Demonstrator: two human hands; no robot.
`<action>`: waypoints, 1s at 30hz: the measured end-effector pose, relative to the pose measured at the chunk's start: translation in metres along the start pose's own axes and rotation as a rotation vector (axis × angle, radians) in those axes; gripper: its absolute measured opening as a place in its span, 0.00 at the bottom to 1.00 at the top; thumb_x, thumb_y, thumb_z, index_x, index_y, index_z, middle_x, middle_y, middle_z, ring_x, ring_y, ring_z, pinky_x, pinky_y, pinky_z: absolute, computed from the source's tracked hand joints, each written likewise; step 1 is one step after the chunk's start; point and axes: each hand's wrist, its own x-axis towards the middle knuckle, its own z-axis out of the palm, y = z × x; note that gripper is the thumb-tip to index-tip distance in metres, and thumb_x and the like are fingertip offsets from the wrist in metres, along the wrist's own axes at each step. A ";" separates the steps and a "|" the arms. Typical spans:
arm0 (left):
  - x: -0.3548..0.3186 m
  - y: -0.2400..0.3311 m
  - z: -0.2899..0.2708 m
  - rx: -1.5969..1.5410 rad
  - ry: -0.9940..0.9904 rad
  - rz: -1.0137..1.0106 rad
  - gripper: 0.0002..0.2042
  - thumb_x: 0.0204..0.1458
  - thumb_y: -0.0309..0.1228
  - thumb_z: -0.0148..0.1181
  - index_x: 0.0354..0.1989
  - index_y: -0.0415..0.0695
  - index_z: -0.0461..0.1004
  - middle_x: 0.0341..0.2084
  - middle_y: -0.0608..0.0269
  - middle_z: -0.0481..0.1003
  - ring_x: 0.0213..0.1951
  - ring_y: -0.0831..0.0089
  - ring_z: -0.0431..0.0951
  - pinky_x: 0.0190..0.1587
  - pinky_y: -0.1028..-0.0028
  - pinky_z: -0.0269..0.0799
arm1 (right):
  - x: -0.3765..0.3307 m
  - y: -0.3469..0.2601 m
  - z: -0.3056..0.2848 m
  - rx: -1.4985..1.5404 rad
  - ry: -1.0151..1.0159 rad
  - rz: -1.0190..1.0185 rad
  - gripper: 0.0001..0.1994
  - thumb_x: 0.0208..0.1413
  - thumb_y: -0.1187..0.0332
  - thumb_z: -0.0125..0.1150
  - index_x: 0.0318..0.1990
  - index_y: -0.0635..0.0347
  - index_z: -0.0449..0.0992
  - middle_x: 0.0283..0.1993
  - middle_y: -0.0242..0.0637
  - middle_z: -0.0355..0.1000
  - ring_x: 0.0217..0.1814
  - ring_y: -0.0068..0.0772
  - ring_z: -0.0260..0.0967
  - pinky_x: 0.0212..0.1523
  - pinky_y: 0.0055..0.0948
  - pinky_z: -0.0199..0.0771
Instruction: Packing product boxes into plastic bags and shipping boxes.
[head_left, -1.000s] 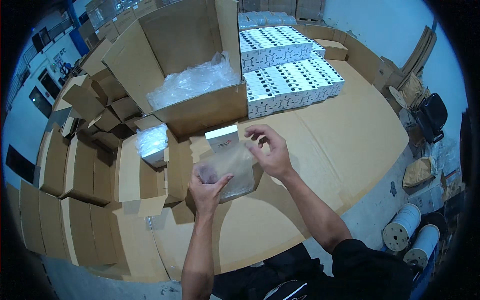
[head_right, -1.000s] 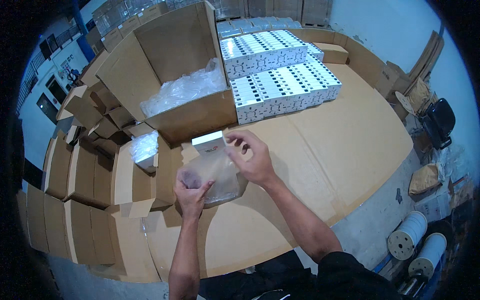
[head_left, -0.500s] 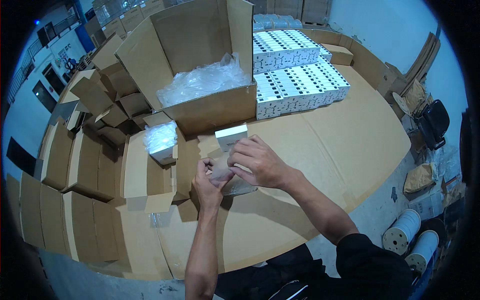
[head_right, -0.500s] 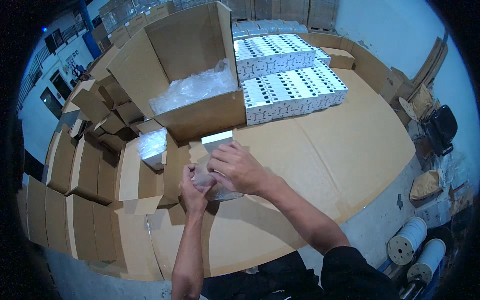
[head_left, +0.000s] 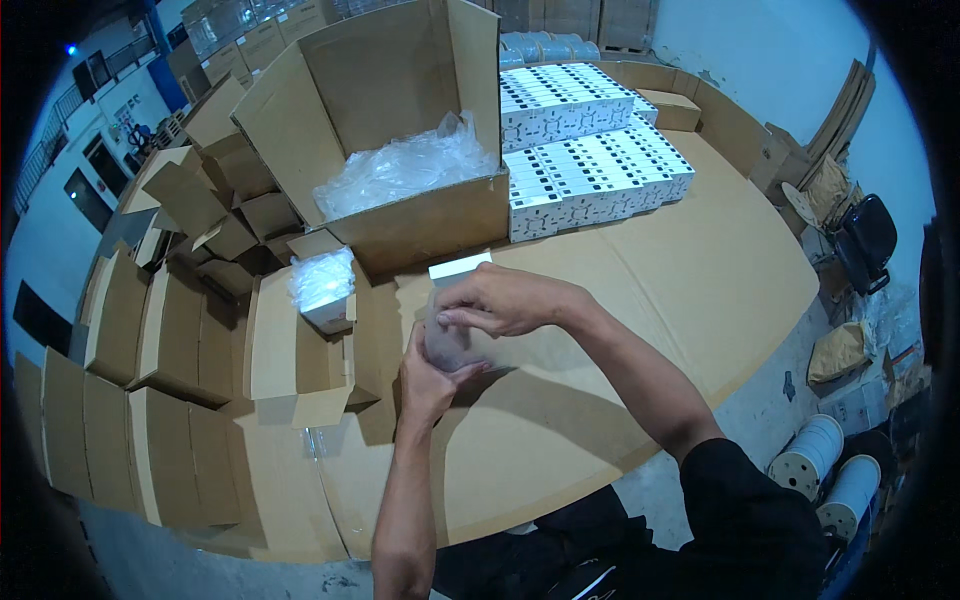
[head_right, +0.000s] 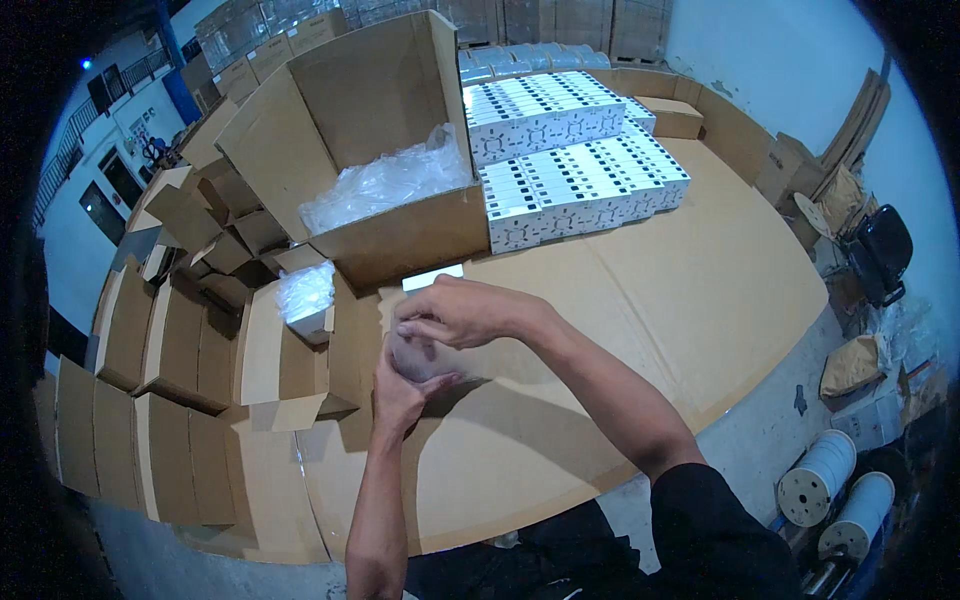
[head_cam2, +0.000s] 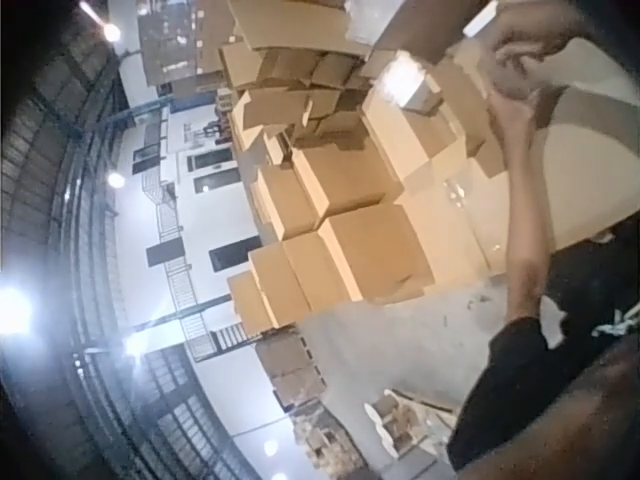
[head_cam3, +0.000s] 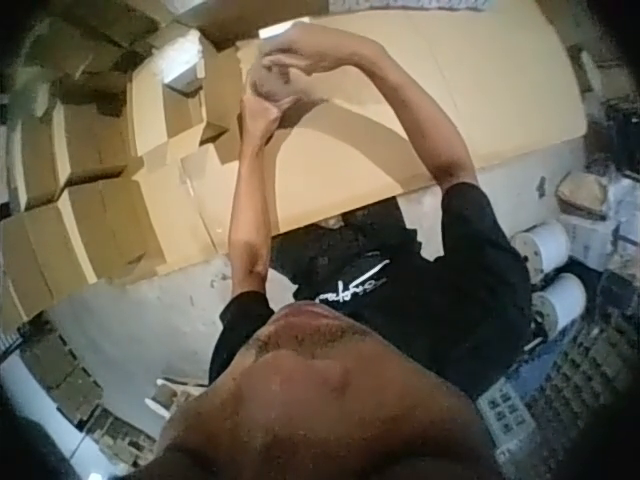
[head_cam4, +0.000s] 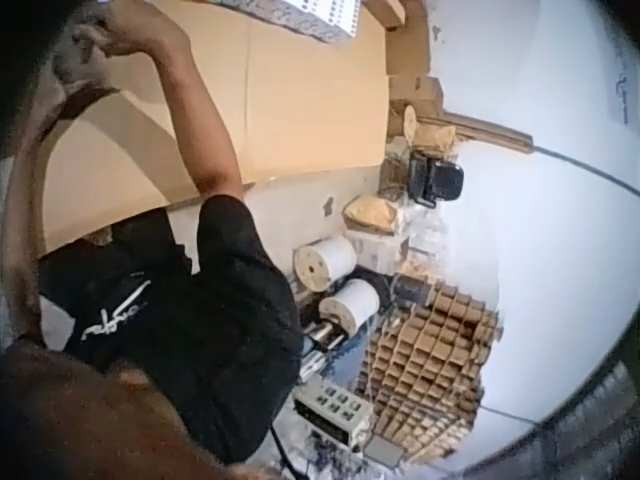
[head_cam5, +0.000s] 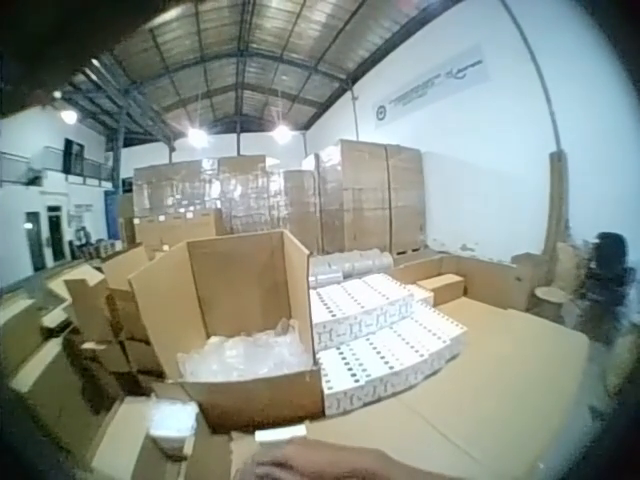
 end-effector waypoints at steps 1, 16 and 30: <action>0.001 -0.001 -0.001 0.000 0.000 0.000 0.34 0.33 0.26 0.83 0.51 0.44 0.69 0.43 0.60 0.78 0.47 0.70 0.78 0.51 0.68 0.75 | 0.002 -0.005 -0.001 0.000 0.000 0.000 0.08 0.62 0.70 0.58 0.40 0.65 0.79 0.31 0.45 0.78 0.34 0.43 0.77 0.38 0.38 0.75; 0.009 -0.007 -0.013 -0.054 0.029 0.011 0.36 0.34 0.25 0.82 0.55 0.38 0.68 0.48 0.58 0.76 0.50 0.68 0.77 0.55 0.66 0.74 | -0.025 0.082 0.042 0.410 0.889 0.113 0.16 0.60 0.77 0.57 0.56 0.56 0.76 0.48 0.29 0.76 0.46 0.20 0.70 0.44 0.22 0.73; 0.011 0.006 -0.024 -0.154 -0.147 -0.100 0.41 0.34 0.24 0.81 0.61 0.40 0.64 0.53 0.58 0.73 0.56 0.67 0.74 0.61 0.68 0.69 | -0.016 0.099 0.048 0.506 0.917 0.090 0.15 0.55 0.80 0.66 0.50 0.62 0.74 0.42 0.34 0.75 0.44 0.22 0.74 0.40 0.23 0.81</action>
